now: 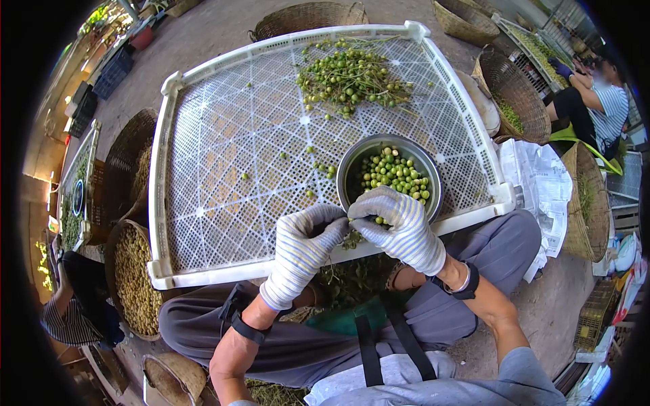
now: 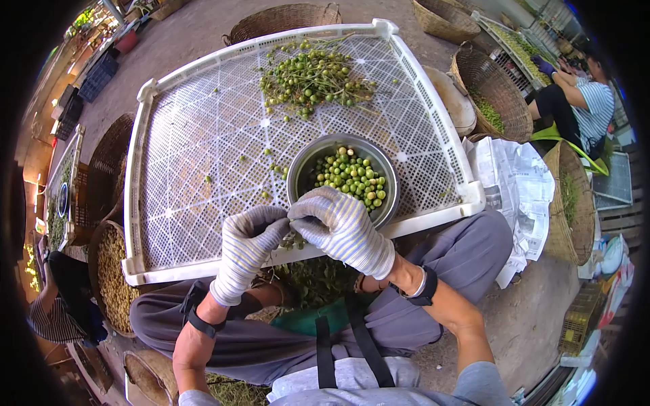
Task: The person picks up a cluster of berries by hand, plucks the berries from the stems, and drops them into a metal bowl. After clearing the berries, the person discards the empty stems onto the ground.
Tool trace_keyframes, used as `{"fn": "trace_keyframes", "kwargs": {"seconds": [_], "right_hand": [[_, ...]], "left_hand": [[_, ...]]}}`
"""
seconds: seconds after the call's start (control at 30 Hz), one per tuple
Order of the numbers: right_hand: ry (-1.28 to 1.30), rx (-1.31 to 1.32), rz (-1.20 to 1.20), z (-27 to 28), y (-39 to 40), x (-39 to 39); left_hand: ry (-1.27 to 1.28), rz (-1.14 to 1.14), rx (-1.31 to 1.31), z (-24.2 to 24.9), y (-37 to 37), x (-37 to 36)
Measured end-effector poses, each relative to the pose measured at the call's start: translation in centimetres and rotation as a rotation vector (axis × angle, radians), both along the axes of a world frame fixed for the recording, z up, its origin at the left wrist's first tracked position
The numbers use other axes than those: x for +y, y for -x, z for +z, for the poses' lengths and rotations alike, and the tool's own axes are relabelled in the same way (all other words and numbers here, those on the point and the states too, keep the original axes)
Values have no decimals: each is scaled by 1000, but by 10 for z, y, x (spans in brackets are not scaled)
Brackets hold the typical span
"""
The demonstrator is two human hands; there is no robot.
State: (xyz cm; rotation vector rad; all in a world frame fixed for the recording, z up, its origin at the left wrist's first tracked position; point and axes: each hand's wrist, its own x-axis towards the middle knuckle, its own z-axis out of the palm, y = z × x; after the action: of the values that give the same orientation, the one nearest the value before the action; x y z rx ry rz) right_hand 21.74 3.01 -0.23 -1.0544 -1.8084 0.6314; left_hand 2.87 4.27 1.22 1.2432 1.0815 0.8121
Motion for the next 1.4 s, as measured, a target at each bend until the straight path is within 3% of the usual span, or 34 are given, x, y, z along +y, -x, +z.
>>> {"fn": "trace_keyframes", "kwargs": {"seconds": [0.1,0.27,0.5,0.57,0.63,0.67,0.7,0.8,0.93,1.03,1.17,1.23,1.4], "right_hand": [[50,118,10,1,2,0],[344,381,16,-2,3,-4],[431,657,-93,10,-16,7],[396,572,-136,7,-29,16],[-50,-60,-224,15,-34,23],[-92,-110,-175,14,-35,26],[-91,-109,-177,12,-32,24],[245,18,155,10,-18,13],[529,151,159,0,-6,-1],[513,218,130,3,-8,1],[343,120,82,6,-9,3],[357,156,97,-1,-6,2],[470,203,114,4,-6,-1]], "left_hand": [[138,8,-71,4,1,2],[258,-18,-221,-4,7,5],[238,9,-235,-1,8,9],[209,12,-202,1,11,12],[205,13,-198,2,13,13],[202,3,-202,1,13,13],[199,-8,-205,1,12,13],[186,-26,-223,3,8,10],[150,-66,-178,4,9,8],[111,-35,-173,3,6,8],[69,-70,-100,8,8,8],[-79,-166,211,14,9,8],[-228,-142,275,11,10,10]]}}
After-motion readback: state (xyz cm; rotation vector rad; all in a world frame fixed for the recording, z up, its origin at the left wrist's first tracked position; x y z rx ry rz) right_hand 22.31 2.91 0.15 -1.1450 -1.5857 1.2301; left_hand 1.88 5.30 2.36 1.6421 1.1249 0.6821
